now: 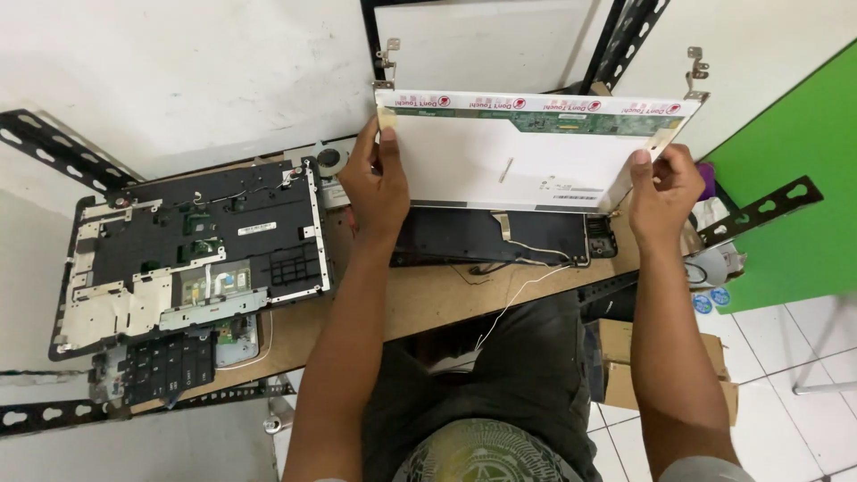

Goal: Disassembling a laptop screen assembly to clean the back of the LCD panel using a screwdriver and a cloth.

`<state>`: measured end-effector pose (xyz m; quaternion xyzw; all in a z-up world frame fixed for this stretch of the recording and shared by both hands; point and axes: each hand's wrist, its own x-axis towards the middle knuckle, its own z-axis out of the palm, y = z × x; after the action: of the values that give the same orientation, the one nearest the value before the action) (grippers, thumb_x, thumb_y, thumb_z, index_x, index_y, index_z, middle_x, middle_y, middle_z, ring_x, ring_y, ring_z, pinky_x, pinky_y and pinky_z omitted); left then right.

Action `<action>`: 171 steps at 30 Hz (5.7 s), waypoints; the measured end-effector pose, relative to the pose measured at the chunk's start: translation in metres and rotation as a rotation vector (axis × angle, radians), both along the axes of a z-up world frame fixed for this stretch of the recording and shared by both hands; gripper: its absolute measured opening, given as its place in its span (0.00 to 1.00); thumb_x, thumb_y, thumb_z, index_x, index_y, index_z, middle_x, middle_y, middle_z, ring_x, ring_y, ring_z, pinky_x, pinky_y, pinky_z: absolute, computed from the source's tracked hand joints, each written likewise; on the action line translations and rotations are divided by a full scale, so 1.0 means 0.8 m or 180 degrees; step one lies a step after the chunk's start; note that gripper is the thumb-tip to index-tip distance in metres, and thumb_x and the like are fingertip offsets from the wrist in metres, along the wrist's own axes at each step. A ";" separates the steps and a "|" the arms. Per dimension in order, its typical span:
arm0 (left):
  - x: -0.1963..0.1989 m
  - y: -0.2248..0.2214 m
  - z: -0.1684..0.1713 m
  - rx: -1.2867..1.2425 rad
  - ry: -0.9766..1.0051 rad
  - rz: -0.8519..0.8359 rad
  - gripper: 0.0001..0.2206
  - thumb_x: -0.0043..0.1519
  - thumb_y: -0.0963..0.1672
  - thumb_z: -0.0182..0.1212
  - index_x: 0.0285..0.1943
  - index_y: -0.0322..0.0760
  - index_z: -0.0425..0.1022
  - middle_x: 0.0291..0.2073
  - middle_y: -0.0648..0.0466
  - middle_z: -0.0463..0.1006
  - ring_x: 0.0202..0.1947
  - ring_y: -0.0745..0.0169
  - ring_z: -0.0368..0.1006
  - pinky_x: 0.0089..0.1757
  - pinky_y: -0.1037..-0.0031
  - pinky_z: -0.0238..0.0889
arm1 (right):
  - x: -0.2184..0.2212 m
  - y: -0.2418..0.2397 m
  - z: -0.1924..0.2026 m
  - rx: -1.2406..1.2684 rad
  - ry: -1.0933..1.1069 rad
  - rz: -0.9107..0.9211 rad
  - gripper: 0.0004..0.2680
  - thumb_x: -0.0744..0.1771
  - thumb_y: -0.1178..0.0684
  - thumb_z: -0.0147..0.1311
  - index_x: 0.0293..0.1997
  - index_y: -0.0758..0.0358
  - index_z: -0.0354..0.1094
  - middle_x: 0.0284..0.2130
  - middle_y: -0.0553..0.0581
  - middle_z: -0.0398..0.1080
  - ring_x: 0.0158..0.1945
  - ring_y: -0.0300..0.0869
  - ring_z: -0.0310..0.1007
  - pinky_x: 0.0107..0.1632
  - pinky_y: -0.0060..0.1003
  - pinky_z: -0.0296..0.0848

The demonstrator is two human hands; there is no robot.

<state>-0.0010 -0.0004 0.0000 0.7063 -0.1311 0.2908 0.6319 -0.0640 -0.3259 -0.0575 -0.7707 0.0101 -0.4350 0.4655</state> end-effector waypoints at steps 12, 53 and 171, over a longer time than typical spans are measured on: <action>0.035 -0.004 -0.057 -0.0036 -0.0599 0.0508 0.11 0.67 0.41 0.44 0.52 0.33 0.72 0.38 0.38 0.77 0.43 0.39 0.74 0.42 0.61 0.69 | -0.015 0.017 -0.050 0.0870 0.0256 0.0430 0.08 0.70 0.54 0.50 0.49 0.70 0.64 0.33 0.59 0.64 0.26 0.39 0.63 0.21 0.30 0.68; 0.045 0.001 -0.064 -0.0838 0.0451 0.0024 0.12 0.67 0.45 0.42 0.30 0.43 0.67 0.22 0.65 0.59 0.28 0.75 0.55 0.39 0.77 0.54 | 0.019 0.015 0.009 0.0239 -0.0363 0.0615 0.12 0.70 0.57 0.54 0.58 0.73 0.64 0.37 0.69 0.71 0.40 0.45 0.72 0.40 0.39 0.72; 0.087 -0.043 -0.234 -0.2506 0.1942 -0.3306 0.21 0.54 0.32 0.55 0.52 0.47 0.67 0.41 0.54 0.79 0.35 0.56 0.76 0.36 0.51 0.75 | 0.038 -0.003 -0.019 0.3700 0.0609 0.2175 0.25 0.64 0.34 0.42 0.63 0.58 0.58 0.53 0.59 0.67 0.55 0.50 0.71 0.64 0.49 0.64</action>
<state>0.0683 -0.0346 -0.1873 0.3223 -0.1531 -0.2319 0.9049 -0.0333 -0.3285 -0.0729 -0.3904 0.0394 -0.1173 0.9123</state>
